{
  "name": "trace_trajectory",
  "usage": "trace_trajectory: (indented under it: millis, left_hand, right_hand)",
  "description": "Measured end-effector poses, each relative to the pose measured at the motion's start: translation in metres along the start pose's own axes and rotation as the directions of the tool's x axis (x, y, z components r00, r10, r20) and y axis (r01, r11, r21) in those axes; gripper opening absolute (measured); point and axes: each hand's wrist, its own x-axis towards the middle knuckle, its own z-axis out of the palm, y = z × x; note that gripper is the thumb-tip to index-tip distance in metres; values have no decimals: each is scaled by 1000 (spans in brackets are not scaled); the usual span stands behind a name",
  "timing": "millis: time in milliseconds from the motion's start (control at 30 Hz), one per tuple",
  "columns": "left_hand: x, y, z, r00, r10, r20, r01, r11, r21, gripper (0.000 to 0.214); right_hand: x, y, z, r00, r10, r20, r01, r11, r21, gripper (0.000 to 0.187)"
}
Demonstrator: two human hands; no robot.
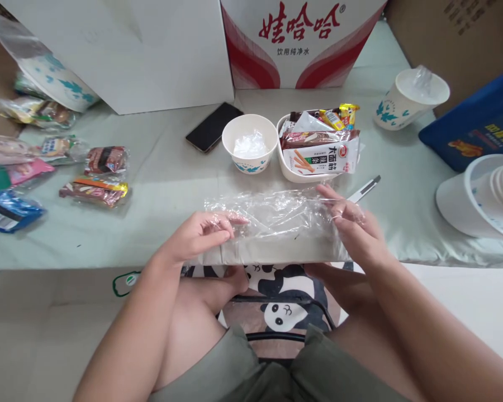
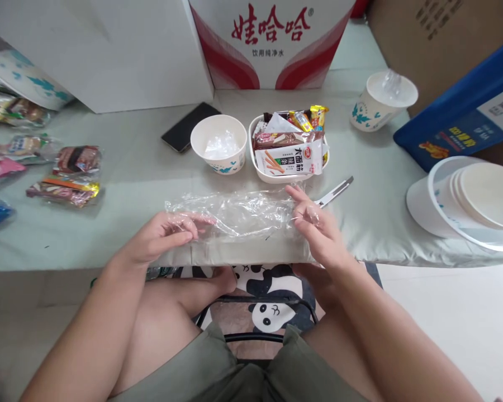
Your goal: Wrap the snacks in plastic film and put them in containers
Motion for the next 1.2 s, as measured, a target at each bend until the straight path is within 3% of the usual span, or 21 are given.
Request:
trace_trajectory:
  millis: [167,300,400,500,600,900,1000,1067,1133,1200]
  left_hand:
    - [-2,-2,-1,999,-4,54,12,988,-152,21]
    - [2,-2,4,976,-159,-150,122,965,-231,30]
    - [4,-1,7,942,-210,-263,163,968,-191,33]
    - [4,0,8,944,-237,-230,211,968,-134,33]
    - [4,2,7,949,-255,-183,246,967,-70,28]
    - [-4,8,4,909,-377,-176,402,906,137,26]
    - [-4,12,5,892,-415,-180,445,876,188,39]
    - [-3,16,6,886,-414,-210,455,864,215,47]
    - [-2,17,8,885,-405,-231,455,860,232,52]
    - [-1,16,9,889,-389,-241,443,863,242,55]
  right_hand:
    - [-3,-4,14,994,-51,-97,47,998,-39,30]
    - [0,-7,23,960,5,-279,-25,997,-70,24]
    - [4,-12,25,925,155,-346,-166,986,-5,29]
    - [9,-16,25,918,284,-277,-303,952,-30,32]
    - [14,-18,22,924,296,-242,-341,925,-170,34]
    - [19,-19,8,861,326,-390,-463,821,-335,33]
    - [21,-10,6,883,257,-394,-422,802,-422,32]
    - [23,-4,6,903,130,-409,-343,791,-506,31]
    - [23,-2,6,900,-92,-425,-208,766,-608,33]
    - [18,-7,11,829,-373,-417,-43,700,-713,34]
